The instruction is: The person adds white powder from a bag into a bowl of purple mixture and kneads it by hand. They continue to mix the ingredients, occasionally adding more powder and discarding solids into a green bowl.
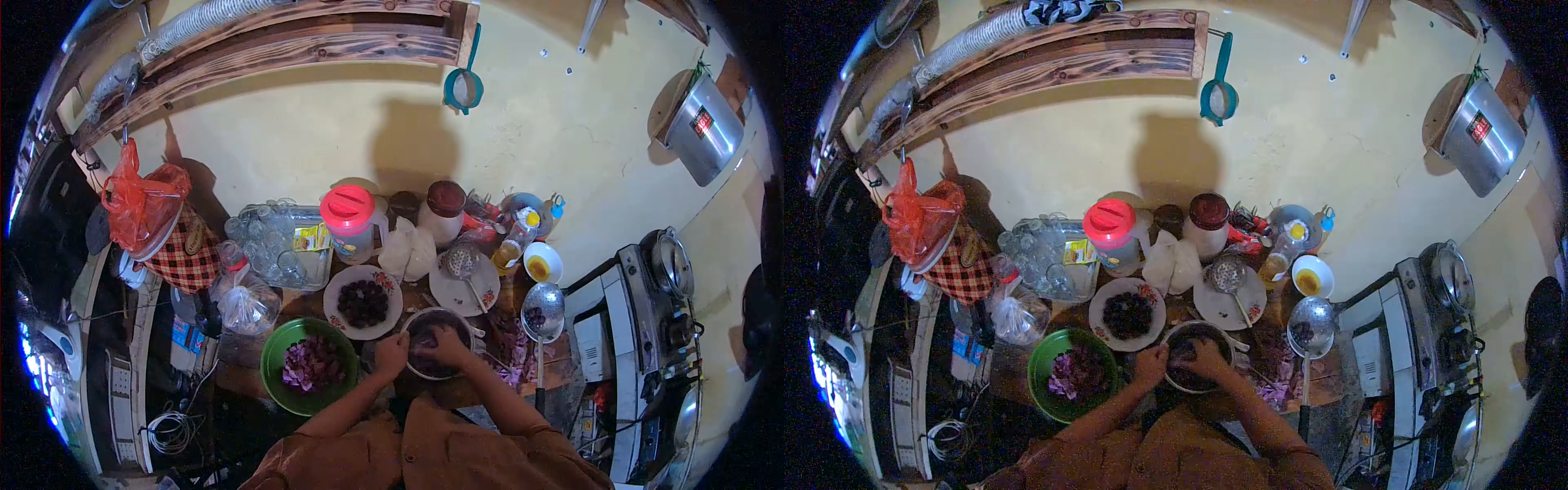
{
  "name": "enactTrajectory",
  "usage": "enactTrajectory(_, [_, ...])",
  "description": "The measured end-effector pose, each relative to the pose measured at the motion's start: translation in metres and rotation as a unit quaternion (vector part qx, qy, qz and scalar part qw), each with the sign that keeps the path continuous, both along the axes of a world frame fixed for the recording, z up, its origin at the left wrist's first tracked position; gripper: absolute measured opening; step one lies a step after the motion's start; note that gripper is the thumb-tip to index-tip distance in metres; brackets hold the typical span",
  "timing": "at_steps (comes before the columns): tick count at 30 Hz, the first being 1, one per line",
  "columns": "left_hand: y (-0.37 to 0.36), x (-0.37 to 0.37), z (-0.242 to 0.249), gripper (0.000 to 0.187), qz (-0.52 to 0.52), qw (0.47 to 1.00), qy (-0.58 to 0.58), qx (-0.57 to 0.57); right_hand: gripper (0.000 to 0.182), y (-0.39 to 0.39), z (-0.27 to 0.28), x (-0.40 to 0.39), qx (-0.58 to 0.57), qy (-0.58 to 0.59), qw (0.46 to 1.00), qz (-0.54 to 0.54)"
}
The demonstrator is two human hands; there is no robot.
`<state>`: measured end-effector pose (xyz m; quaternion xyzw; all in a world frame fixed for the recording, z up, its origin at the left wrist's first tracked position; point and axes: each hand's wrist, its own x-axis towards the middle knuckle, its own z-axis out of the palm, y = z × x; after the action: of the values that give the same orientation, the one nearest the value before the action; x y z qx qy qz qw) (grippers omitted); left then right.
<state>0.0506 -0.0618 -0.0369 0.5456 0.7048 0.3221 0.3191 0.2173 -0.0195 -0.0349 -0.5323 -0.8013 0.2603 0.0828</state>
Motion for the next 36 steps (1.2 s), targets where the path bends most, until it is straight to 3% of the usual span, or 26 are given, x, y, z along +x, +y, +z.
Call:
enactTrajectory(4, [0.002,0.001,-0.005,0.044,0.011,1.000,0.006,-0.001,0.081,0.001,-0.016,-0.006,-0.086,-0.023,0.996,0.006])
enactTrajectory(9, [0.005,0.002,-0.018,0.042,0.023,1.000,-0.001,-0.005,0.065,-0.002,-0.013,-0.017,-0.034,-0.133,0.989,-0.045])
enactTrajectory(12, [0.003,0.003,-0.019,0.042,0.028,0.999,0.003,0.023,0.050,0.003,-0.014,-0.018,-0.044,-0.090,0.992,-0.078])
enactTrajectory(16, [0.003,-0.001,-0.014,0.043,-0.005,0.999,0.047,0.016,0.041,0.020,-0.003,-0.012,-0.106,-0.114,0.988,-0.008])
enactTrajectory(18, [0.002,-0.001,-0.009,0.043,-0.004,0.998,0.048,0.035,0.040,0.009,0.008,-0.006,0.025,-0.053,0.994,-0.090])
enactTrajectory(19, [0.000,-0.001,-0.007,0.043,-0.003,0.998,0.048,0.045,0.040,0.003,0.028,-0.006,0.025,-0.053,0.994,-0.089])
enactTrajectory(20, [-0.001,-0.001,-0.008,0.043,-0.002,0.998,0.046,0.043,0.042,-0.003,0.057,-0.007,0.109,-0.047,0.990,-0.077])
enactTrajectory(21, [0.000,0.000,-0.008,0.043,0.002,0.999,0.032,0.003,0.045,-0.008,0.070,-0.006,0.190,-0.041,0.979,-0.065])
enactTrajectory(22, [0.001,0.000,-0.007,0.043,0.005,0.999,0.019,-0.036,0.045,-0.013,0.066,-0.002,0.188,-0.042,0.979,-0.066])
enactTrajectory(24, [0.001,0.000,-0.004,0.043,-0.001,0.999,0.016,-0.028,0.055,-0.021,0.060,0.011,0.214,-0.019,0.974,0.077])
enactTrajectory(25, [0.002,-0.001,-0.001,0.043,-0.004,1.000,0.014,-0.018,0.055,-0.019,0.062,0.020,0.213,-0.018,0.974,0.075])
enactTrajectory(26, [0.001,-0.001,0.001,0.043,-0.005,1.000,0.014,-0.019,0.063,-0.013,0.064,0.029,0.026,0.059,0.995,0.079])
enactTrajectory(27, [0.001,-0.001,0.003,0.043,-0.002,1.000,0.000,-0.014,0.072,-0.007,0.068,0.034,-0.163,0.133,0.974,0.080])
enactTrajectory(31, [-0.001,-0.002,-0.003,0.043,-0.004,1.000,-0.009,-0.009,0.081,0.007,0.063,0.030,-0.222,0.110,0.969,-0.025])
enactTrajectory(33, [-0.001,-0.001,-0.001,0.043,0.000,1.000,-0.001,-0.012,0.083,0.000,0.030,0.015,0.075,0.046,0.995,0.042])
enactTrajectory(34, [-0.001,0.000,0.000,0.042,0.003,1.000,0.006,-0.014,0.083,-0.004,0.021,0.007,0.074,0.047,0.995,0.043])
enactTrajectory(36, [0.000,0.000,0.001,0.041,0.005,1.000,-0.001,-0.023,0.080,-0.010,0.008,-0.009,-0.042,-0.034,0.997,0.050])
